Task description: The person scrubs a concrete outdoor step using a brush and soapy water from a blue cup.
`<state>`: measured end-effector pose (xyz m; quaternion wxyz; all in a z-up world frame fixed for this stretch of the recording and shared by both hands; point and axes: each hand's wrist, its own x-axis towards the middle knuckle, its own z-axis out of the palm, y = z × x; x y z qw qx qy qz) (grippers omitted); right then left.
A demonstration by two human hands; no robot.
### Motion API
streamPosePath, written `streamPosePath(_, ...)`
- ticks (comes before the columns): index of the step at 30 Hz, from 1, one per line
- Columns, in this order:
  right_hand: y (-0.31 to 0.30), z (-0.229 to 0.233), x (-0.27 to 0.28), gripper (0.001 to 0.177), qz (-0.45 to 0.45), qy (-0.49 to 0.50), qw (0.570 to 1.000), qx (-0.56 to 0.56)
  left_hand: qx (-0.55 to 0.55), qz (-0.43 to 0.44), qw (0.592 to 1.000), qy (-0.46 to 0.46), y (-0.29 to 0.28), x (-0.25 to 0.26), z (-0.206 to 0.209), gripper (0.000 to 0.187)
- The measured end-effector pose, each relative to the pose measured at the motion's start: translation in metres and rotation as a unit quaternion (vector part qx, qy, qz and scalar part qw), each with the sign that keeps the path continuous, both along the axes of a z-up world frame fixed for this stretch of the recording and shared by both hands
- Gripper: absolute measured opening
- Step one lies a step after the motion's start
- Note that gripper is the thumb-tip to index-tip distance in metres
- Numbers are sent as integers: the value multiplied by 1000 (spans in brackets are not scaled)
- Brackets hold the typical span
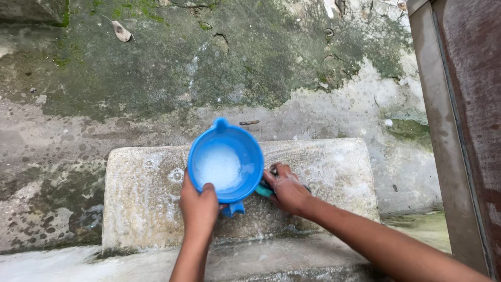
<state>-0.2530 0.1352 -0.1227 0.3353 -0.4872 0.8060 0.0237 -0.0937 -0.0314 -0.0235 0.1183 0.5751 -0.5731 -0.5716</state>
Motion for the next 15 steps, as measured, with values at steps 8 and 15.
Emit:
streamPosePath(8,66,20,-64,75,16,-5,916,401,91,62,993,40,5,47,-42,62)
streamPosePath(15,40,71,2,73,11,-142,900,411,82,96,992,29,5,52,-54,53)
